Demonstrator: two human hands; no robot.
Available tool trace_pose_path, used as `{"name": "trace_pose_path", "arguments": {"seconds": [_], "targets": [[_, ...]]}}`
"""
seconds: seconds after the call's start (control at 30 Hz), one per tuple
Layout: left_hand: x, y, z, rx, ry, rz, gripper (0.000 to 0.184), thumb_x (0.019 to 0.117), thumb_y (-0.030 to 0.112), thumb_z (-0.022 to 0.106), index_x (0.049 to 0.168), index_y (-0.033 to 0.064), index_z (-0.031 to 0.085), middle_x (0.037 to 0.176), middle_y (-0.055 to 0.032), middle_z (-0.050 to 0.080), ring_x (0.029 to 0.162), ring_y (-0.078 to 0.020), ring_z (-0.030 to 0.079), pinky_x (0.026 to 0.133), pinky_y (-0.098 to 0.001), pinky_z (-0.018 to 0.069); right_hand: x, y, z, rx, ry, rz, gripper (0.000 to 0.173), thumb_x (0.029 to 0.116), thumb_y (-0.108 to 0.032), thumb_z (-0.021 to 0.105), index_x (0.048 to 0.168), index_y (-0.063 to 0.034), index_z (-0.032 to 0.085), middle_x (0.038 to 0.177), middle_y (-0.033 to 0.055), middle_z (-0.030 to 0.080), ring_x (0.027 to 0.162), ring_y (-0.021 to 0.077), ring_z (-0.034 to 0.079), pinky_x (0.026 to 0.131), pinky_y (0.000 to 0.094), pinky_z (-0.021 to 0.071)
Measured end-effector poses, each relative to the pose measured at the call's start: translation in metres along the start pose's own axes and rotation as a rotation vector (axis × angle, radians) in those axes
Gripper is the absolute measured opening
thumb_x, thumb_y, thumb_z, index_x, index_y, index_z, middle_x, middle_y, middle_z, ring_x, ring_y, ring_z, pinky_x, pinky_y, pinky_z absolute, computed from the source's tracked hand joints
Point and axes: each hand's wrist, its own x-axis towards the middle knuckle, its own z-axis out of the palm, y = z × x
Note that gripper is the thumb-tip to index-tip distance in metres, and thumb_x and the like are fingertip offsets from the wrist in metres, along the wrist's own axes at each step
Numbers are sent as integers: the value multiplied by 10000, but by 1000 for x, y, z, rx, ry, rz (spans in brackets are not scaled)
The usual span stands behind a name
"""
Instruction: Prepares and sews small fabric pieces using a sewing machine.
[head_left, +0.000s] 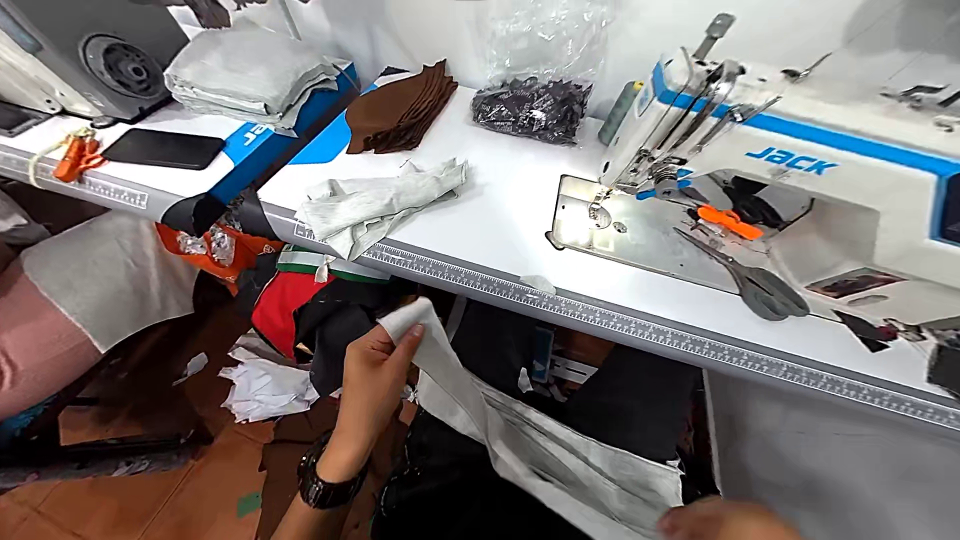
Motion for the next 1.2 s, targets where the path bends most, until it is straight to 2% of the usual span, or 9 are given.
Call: {"name": "trace_pose_path", "arguments": {"seconds": [0.03,0.1,0.17,0.23,0.3,0.37,0.53,0.8,1.2], "targets": [[-2,10,10,-21,-29,67,111,977,108,678,1064,95,745,883,-19,768,741,-114,734,672,-292,632,9,2,14,97,-6,-19,150,925,-237,745,1017,-129,696,1035,30,721,997,136,698,889,335,590],[-8,28,33,-97,-118,174,127,999,134,646,1080,103,739,888,-18,761,758,-121,734,688,-290,635,28,1,47,192,-29,-82,86,965,-135,710,1022,-71,714,965,44,719,930,102,690,851,268,581],[-16,43,55,-189,-225,234,187,1037,217,601,1009,112,754,861,-13,750,751,-110,724,685,-285,625,48,2,75,177,-38,-164,120,992,-117,678,1021,-8,721,929,87,727,890,106,699,826,250,587],[-26,57,75,-323,-324,259,207,1037,213,604,983,89,761,869,-25,753,782,-101,725,723,-272,623,66,4,89,139,6,-196,148,1004,-120,657,1020,14,717,896,100,727,830,84,690,761,221,581],[-33,67,87,-456,-391,255,189,1014,125,625,1121,52,762,969,-67,770,852,-126,740,786,-274,627,79,10,87,103,115,-197,162,1007,-145,656,1033,8,701,893,63,722,787,20,663,717,169,564],[-37,69,93,-546,-418,233,241,990,120,648,1200,73,755,1023,-74,765,885,-117,732,819,-263,615,89,19,78,57,253,-198,157,1001,-148,667,1050,-5,709,912,25,733,773,-11,661,694,154,570],[-43,71,100,-736,-430,124,257,1048,210,572,1090,57,774,1023,-67,762,930,-94,727,860,-279,606,94,31,59,11,437,-156,141,976,-148,701,1021,-15,713,786,-5,714,641,-27,618,581,127,529],[-47,80,101,-873,-499,-3,290,1059,187,545,1197,17,736,1111,-113,750,1002,-136,728,911,-310,597,94,32,55,-6,476,-130,139,941,-159,746,974,-27,718,741,-17,689,611,-29,592,554,118,502],[-51,85,93,-856,-521,10,333,1078,222,504,1187,12,738,1201,-107,734,1082,-130,707,956,-303,573,96,33,57,-102,517,-125,148,927,-175,761,937,-50,683,699,-39,662,585,-31,574,530,117,487]]}}
